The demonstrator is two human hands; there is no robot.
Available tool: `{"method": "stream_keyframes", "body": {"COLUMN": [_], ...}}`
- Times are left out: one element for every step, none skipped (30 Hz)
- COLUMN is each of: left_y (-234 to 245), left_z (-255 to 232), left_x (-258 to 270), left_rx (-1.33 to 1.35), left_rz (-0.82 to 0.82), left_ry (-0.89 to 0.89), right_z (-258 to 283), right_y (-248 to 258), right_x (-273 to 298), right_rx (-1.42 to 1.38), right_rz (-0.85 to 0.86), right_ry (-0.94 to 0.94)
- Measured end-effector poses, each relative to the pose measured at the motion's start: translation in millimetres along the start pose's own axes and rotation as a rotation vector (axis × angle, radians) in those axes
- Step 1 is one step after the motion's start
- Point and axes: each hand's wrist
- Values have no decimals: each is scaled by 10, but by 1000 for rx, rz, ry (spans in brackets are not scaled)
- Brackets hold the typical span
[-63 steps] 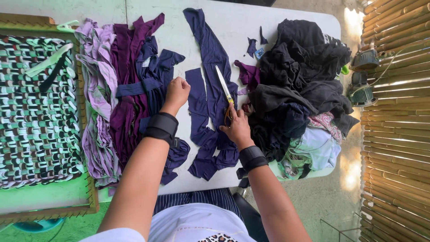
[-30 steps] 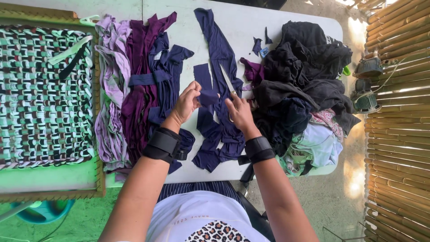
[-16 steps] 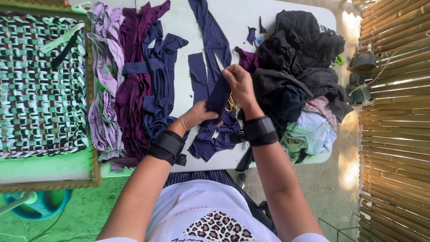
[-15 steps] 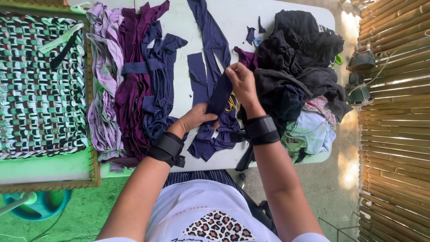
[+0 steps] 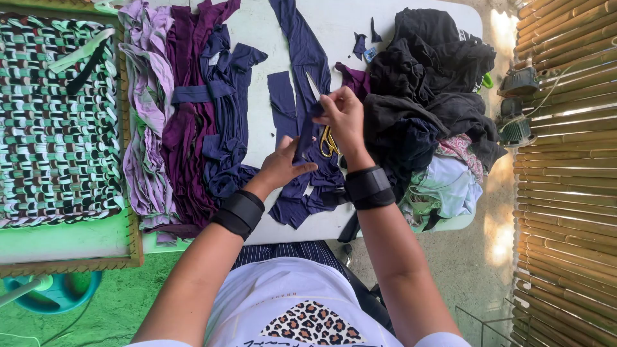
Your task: The person cuts long strips of fabric from garments by holding the fabric with one hand and cutting with handheld scissors, then aligning the cut pieces by hand.
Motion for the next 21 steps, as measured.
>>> {"method": "stream_keyframes", "body": {"left_y": [-95,-190,-285,-355,-414,-468,-345,-221,-106,-93,-93,-95,-73,-54,-37,-32,-28,-25,-28,-32,-32], "left_z": [91,182,264,335,415,497,400,305,209,262,304,344,368,391,419,446,471,495,495,494,493], "left_x": [-59,-119,-191,-266,-339,-412,-372,-332,-282,-278,-292,-308,-332,-357,-368,-381,-397,-410,-441,-469,-493], "left_rx": [0,189,378,378,652,925,923,1011,1101,1101,1130,1157,1159,1136,1111,1112,997,880,880,1014,1148], "left_rz": [6,24,42,49,143,237,232,259,288,283,277,272,274,255,236,239,170,103,106,89,71], "left_ry": [-1,-52,-105,-107,-48,14,15,0,-14,-12,45,103,104,70,38,42,80,118,120,103,84], "right_z": [66,132,204,313,417,522,266,9,-250,-388,-518,-649,-755,-863,-973,-933,-892,-849,-850,-849,-848], "right_y": [-89,-179,-260,-280,-317,-358,-204,-55,98,189,303,421,482,545,603,568,535,502,477,453,425], "right_x": [10,17,14,34,45,55,54,51,58,121,179,235,304,373,459,508,559,610,612,617,623], "right_rx": [1,-30,-59,-57,21,99,96,276,457,455,654,852,854,933,1011,1012,1064,1115,1115,1132,1147], "right_rz": [-5,76,154,148,152,157,161,90,18,23,28,33,33,46,59,59,101,143,143,108,73], "right_ry": [-2,-28,-53,-54,-53,-53,-52,-53,-58,-60,26,114,112,91,68,63,76,89,85,30,-25]}}
Point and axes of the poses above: each hand's wrist, its own x-axis away from the middle knuckle, its own y-axis out of the back of the hand, z = x × y, and after that the axes turned 9 degrees about y, right-handed
